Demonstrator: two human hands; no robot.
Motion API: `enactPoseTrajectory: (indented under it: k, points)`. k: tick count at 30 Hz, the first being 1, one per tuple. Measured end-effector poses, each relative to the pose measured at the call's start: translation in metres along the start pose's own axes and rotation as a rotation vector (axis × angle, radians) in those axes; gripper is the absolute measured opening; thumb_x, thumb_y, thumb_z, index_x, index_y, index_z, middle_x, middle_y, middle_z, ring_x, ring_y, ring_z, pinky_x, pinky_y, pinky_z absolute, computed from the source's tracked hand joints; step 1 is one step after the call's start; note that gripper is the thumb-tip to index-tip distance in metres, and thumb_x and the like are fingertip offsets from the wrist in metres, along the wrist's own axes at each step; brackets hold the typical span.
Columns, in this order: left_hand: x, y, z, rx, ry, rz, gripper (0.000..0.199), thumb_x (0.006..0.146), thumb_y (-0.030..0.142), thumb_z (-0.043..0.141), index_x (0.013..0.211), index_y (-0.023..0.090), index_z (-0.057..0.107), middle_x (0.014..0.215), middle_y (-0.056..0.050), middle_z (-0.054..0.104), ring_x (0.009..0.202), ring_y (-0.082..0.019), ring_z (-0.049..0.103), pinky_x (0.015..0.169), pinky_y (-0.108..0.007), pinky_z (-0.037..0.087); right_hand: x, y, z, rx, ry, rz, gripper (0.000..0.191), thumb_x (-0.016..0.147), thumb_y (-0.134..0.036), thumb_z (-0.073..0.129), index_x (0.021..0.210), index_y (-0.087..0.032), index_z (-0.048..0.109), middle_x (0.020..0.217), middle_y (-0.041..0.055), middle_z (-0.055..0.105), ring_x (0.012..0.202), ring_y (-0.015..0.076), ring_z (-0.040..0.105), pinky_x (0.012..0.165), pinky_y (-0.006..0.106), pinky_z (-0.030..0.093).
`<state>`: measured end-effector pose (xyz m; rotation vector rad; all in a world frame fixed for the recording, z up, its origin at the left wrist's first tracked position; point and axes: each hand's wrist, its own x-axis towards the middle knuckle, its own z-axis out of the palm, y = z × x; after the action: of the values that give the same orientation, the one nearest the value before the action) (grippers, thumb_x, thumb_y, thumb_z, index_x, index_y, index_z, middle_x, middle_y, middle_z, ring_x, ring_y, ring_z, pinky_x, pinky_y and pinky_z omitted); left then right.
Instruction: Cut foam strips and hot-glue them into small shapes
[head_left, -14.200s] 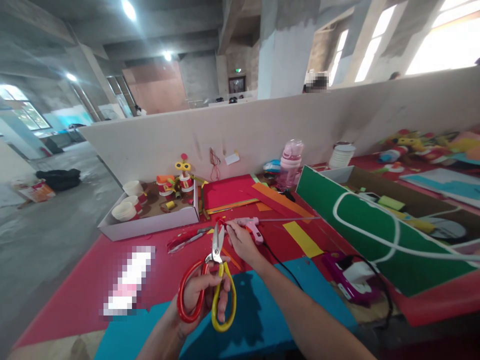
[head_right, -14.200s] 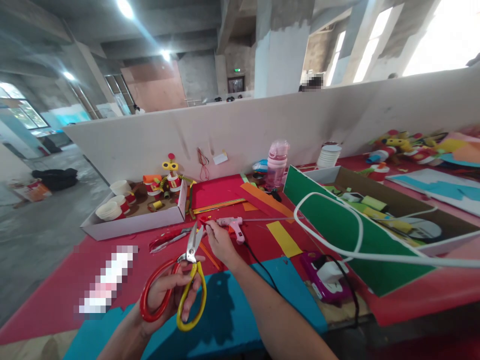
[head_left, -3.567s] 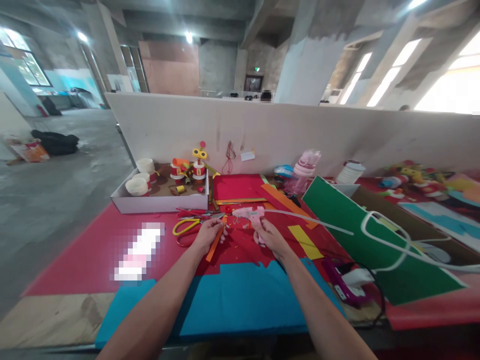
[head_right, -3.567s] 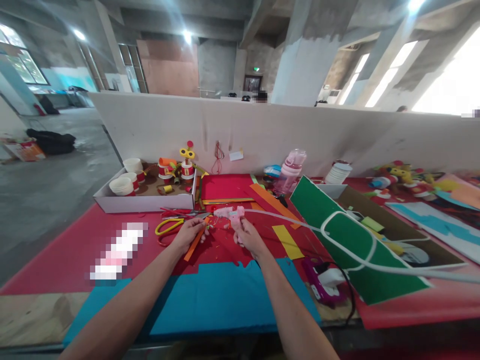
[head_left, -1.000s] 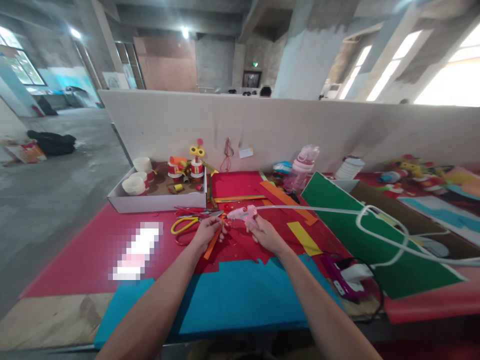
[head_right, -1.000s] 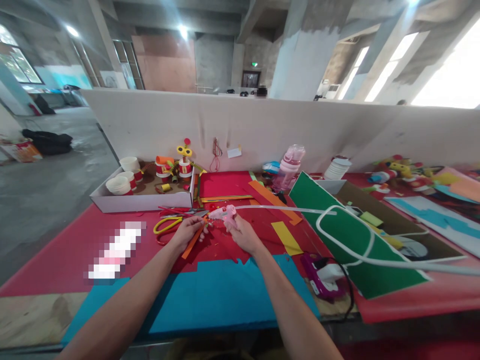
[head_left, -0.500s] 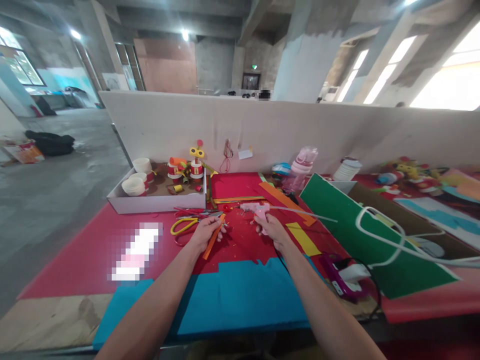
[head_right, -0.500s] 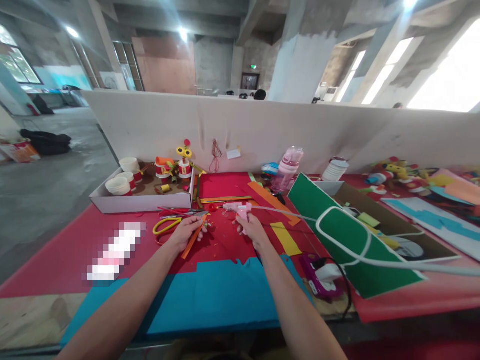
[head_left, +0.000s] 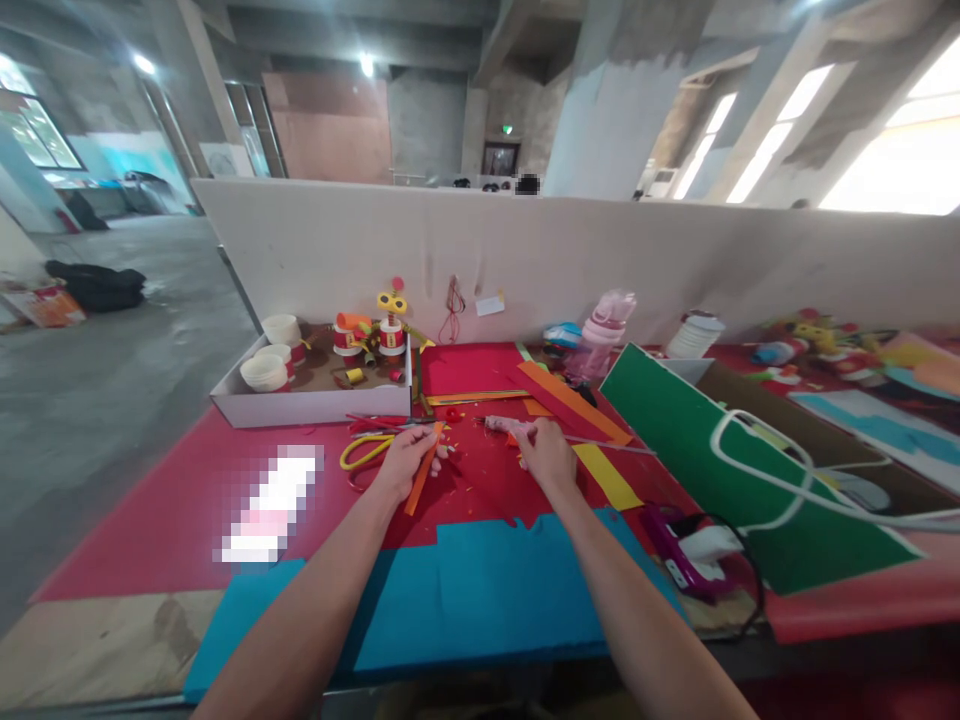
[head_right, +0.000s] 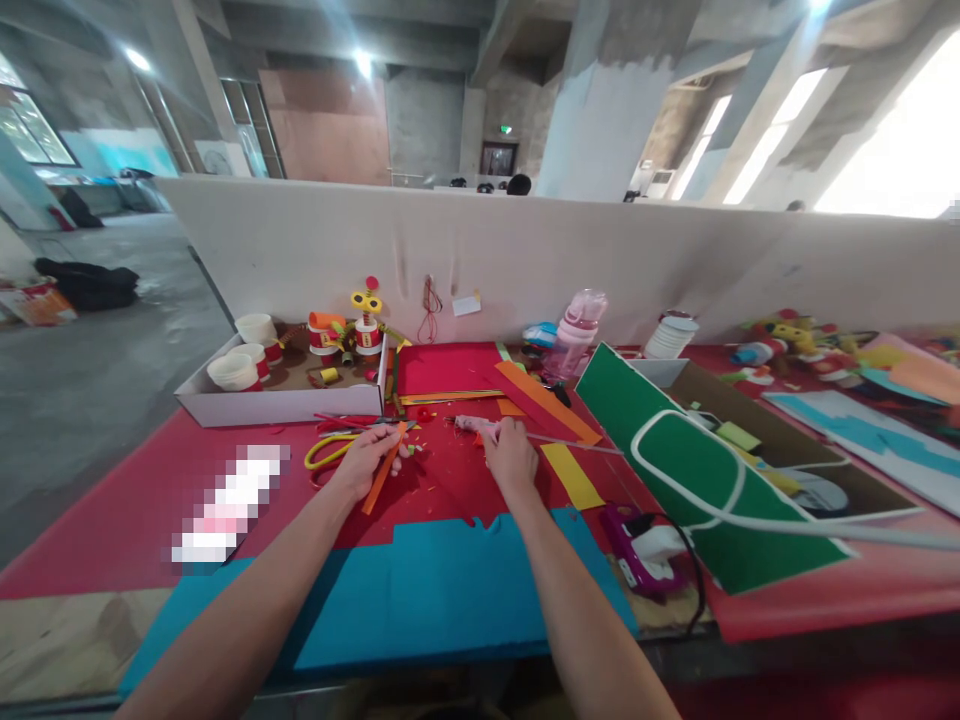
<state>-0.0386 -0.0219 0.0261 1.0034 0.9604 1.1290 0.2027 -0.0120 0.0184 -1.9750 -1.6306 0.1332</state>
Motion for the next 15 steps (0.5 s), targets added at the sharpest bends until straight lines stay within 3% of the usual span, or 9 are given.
enactPoseTrajectory:
  k: [2,4,6,9,11,13,15]
  points:
    - [0.001,0.004,-0.004,0.010,0.056,0.056,0.032,0.070,0.042,0.069,0.080,0.015,0.055,0.064,-0.002,0.064,0.044,-0.009,0.053,0.043,-0.020,0.043,-0.010,-0.016,0.007,0.108,-0.037,-0.135,0.029,0.088,-0.046,0.046,0.086,-0.019,0.057,0.088,0.0080,0.063,0.077,0.0186,0.059,0.064,0.027,0.038]
    - [0.002,0.007,-0.007,0.029,0.110,0.098,0.032,0.070,0.044,0.068,0.081,0.016,0.055,0.064,-0.001,0.064,0.044,-0.008,0.052,0.043,-0.020,0.043,-0.021,-0.034,0.016,0.206,-0.233,-0.270,0.025,0.085,-0.043,0.051,0.078,-0.020,0.056,0.077,0.0034,0.062,0.072,0.0167,0.058,0.063,0.026,0.037]
    - [0.002,0.009,-0.009,0.038,0.146,0.105,0.033,0.070,0.045,0.068,0.080,0.016,0.055,0.064,-0.001,0.064,0.043,-0.008,0.052,0.043,-0.020,0.043,-0.031,-0.050,0.022,0.177,-0.333,-0.337,0.016,0.080,-0.036,0.059,0.080,-0.020,0.056,0.078,0.0026,0.063,0.072,0.0162,0.057,0.062,0.025,0.036]
    - [0.001,0.009,-0.009,0.036,0.160,0.085,0.034,0.068,0.045,0.068,0.080,0.016,0.055,0.063,-0.001,0.064,0.042,-0.008,0.051,0.042,-0.020,0.042,-0.036,-0.064,0.024,0.034,-0.398,-0.331,0.006,0.074,-0.021,0.059,0.078,-0.020,0.056,0.082,0.0046,0.064,0.074,0.0171,0.058,0.060,0.025,0.033]
    - [0.000,0.009,-0.007,0.034,0.154,0.083,0.035,0.068,0.045,0.069,0.081,0.016,0.056,0.062,0.000,0.063,0.042,-0.008,0.051,0.042,-0.020,0.042,-0.031,-0.067,0.022,0.063,-0.420,-0.317,0.005,0.072,-0.015,0.056,0.074,-0.020,0.054,0.079,0.0047,0.064,0.074,0.0175,0.058,0.061,0.025,0.034]
    - [-0.001,0.008,-0.005,0.031,0.148,0.083,0.035,0.068,0.045,0.069,0.080,0.016,0.056,0.061,0.000,0.062,0.042,-0.008,0.051,0.042,-0.020,0.042,-0.023,-0.067,0.020,0.257,-0.433,-0.270,0.006,0.074,-0.015,0.054,0.071,-0.020,0.050,0.073,0.0031,0.062,0.071,0.0171,0.059,0.062,0.026,0.037]
    - [-0.001,0.007,-0.002,0.027,0.142,0.072,0.035,0.067,0.046,0.070,0.078,0.016,0.055,0.059,0.001,0.062,0.042,-0.008,0.051,0.042,-0.020,0.042,-0.015,-0.066,0.020,0.611,-0.487,-0.148,0.006,0.078,-0.021,0.051,0.073,-0.021,0.047,0.069,0.0008,0.062,0.066,0.0158,0.059,0.062,0.026,0.042]
